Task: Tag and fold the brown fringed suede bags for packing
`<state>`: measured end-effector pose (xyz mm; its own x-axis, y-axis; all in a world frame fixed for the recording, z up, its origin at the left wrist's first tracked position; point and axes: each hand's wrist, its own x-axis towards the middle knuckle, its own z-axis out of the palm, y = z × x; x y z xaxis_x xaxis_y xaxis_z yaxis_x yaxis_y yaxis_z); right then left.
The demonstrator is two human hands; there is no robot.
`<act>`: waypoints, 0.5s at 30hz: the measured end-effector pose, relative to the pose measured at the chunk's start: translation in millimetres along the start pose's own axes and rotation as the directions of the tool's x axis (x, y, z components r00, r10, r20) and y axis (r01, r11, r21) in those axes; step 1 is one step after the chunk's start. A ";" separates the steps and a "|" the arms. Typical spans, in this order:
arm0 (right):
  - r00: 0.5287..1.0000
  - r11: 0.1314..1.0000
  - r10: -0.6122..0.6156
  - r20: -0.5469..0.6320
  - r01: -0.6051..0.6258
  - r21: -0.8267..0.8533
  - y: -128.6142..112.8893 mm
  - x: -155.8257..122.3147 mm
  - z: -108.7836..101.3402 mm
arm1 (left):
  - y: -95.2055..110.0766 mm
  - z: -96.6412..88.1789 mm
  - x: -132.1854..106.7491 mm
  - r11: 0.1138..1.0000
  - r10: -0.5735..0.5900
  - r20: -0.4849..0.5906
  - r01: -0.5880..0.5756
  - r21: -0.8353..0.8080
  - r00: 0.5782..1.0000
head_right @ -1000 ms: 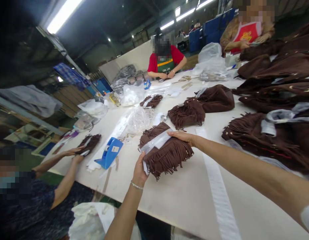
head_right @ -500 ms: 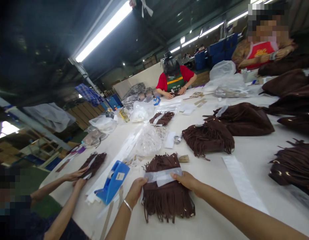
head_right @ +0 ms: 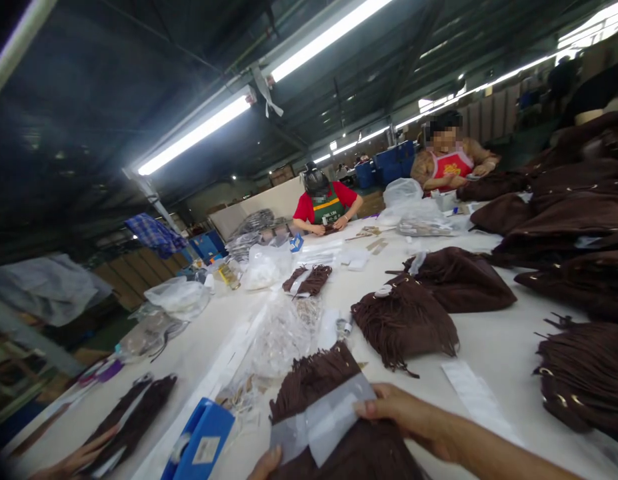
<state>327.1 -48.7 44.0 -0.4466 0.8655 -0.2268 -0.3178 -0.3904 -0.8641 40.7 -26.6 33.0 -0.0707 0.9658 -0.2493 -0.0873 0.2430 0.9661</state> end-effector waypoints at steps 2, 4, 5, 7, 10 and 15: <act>1.000 1.000 0.006 -0.016 -0.006 0.018 -46.1 1.0 -15.1 | 8.5 21.0 -0.2 0.995 0.003 0.017 -0.002 -0.101 1.000; 0.998 0.993 0.056 -0.018 -0.054 0.109 -81.6 7.2 -33.3 | 23.3 46.3 6.1 0.978 0.025 0.034 -0.018 -0.207 0.999; 0.999 0.985 0.030 -0.043 -0.022 0.170 -91.5 11.3 -42.9 | 33.5 60.1 13.0 0.966 0.046 0.038 -0.035 -0.256 0.998; 0.984 0.958 -0.036 -0.172 0.083 0.273 -91.0 20.6 -61.0 | 59.0 88.6 35.8 0.934 0.097 0.056 -0.071 -0.350 0.994; 0.938 0.956 0.020 -0.346 0.084 0.283 -43.5 37.8 -79.4 | 105.0 129.2 90.1 0.860 0.176 0.154 -0.076 -0.505 0.972; 0.970 0.996 0.070 -0.233 -0.057 0.061 68.0 66.3 -71.5 | 172.5 177.1 208.3 0.807 0.284 0.147 -0.153 -0.571 0.947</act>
<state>335.7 4.5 -61.9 -0.2607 0.8851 -0.3854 -0.3423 -0.4580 -0.8204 186.8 232.5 159.7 0.0544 0.9974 0.0481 -0.6267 -0.0034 0.7793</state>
